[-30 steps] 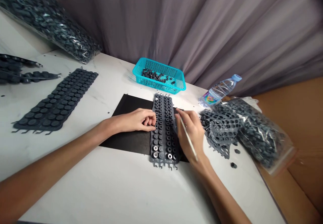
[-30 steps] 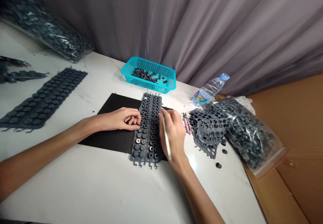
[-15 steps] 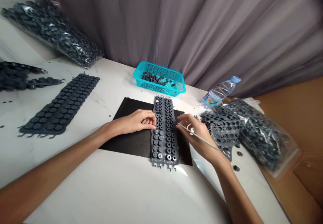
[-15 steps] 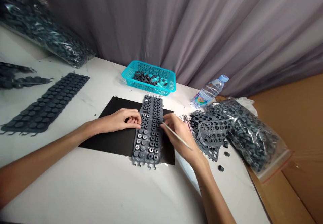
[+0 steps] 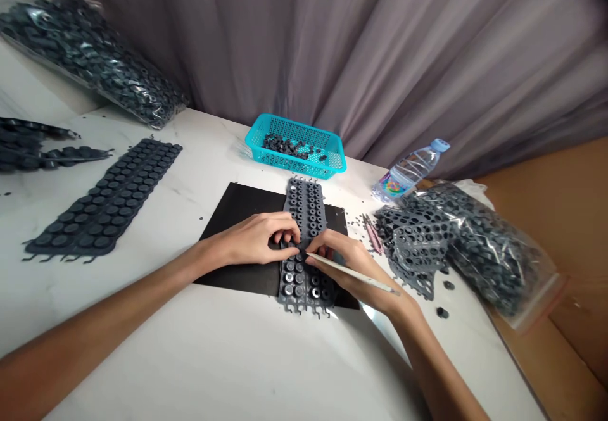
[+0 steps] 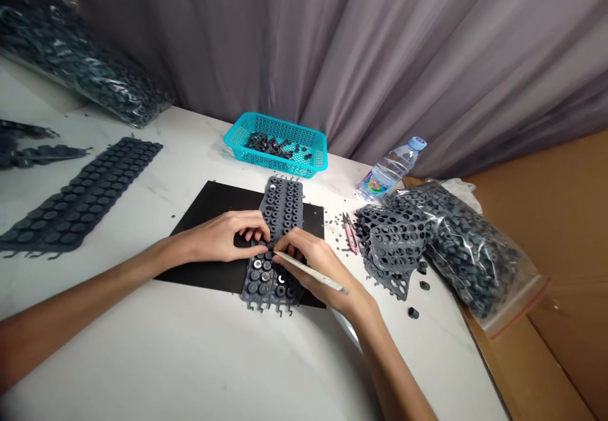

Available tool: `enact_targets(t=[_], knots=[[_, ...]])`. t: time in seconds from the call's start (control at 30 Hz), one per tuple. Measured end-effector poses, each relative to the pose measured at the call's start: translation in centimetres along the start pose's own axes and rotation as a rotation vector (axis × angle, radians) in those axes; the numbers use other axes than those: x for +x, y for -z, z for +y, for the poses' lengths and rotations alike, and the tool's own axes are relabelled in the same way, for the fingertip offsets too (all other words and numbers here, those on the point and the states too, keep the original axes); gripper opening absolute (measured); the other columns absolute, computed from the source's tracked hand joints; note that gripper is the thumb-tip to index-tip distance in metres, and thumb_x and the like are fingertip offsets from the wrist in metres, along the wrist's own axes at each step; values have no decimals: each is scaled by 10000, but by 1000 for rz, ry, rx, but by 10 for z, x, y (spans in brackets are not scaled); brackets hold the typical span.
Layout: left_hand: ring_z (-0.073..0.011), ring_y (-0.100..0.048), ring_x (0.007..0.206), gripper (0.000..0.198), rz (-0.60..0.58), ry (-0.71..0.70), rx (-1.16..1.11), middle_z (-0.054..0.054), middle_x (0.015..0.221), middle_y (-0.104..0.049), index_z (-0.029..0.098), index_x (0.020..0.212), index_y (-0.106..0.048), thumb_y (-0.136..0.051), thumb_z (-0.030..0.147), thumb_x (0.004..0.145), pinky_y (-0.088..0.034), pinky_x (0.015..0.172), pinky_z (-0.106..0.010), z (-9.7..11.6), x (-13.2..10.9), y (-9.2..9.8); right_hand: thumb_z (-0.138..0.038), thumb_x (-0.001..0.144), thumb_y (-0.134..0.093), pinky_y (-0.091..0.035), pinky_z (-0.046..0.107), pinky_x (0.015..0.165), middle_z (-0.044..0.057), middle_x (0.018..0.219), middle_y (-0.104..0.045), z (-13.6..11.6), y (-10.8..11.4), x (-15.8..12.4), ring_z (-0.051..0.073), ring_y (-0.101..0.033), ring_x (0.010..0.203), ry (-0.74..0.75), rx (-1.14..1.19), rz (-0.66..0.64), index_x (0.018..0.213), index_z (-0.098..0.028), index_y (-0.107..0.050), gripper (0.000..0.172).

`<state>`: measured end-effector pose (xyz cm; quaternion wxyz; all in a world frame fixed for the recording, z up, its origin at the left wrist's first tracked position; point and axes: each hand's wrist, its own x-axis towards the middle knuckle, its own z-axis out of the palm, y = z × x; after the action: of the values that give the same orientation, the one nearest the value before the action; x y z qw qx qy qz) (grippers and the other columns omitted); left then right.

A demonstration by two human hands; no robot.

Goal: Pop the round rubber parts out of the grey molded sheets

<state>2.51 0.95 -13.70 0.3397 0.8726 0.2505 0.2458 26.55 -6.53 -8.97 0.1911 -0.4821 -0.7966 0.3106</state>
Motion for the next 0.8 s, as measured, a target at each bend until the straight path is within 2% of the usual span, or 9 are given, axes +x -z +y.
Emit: enact_targets(t=[0.37, 0.5, 0.63, 0.8], knots=[[-120, -544, 730, 156, 4, -17, -30, -2, 866, -593, 187, 963, -651, -704, 257, 835, -488, 654, -266, -8, 1, -6, -285, 1009, -610, -474, 287, 794, 6, 981, -652, -1, -2, 0, 166, -591, 866, 2, -31, -12, 1016, -240, -644, 57], [-118, -534, 728, 155, 5, -16, -40, -1, 865, -588, 186, 962, -653, -707, 254, 833, -480, 653, -264, -8, 1, -5, -293, 1029, -574, -496, 295, 804, 22, 1022, -659, -2, -2, -1, 171, -614, 883, 23, -74, -2, 1115, -246, -642, 119], [-116, -526, 724, 151, 3, -9, -57, 2, 862, -579, 188, 958, -652, -705, 257, 834, -475, 655, -263, -7, 1, -5, -299, 1048, -531, -527, 328, 862, 51, 1103, -649, 3, -6, 0, 194, -639, 980, 97, -192, -14, 1227, -258, -629, 207], [-122, -516, 720, 153, 15, 9, -86, 6, 832, -562, 188, 934, -644, -719, 258, 820, -468, 651, -264, -9, 2, -8, -297, 1058, -490, -568, 385, 866, 101, 1131, -658, 7, -14, 3, 240, -657, 1029, 186, -393, 15, 1195, -227, -636, 213]])
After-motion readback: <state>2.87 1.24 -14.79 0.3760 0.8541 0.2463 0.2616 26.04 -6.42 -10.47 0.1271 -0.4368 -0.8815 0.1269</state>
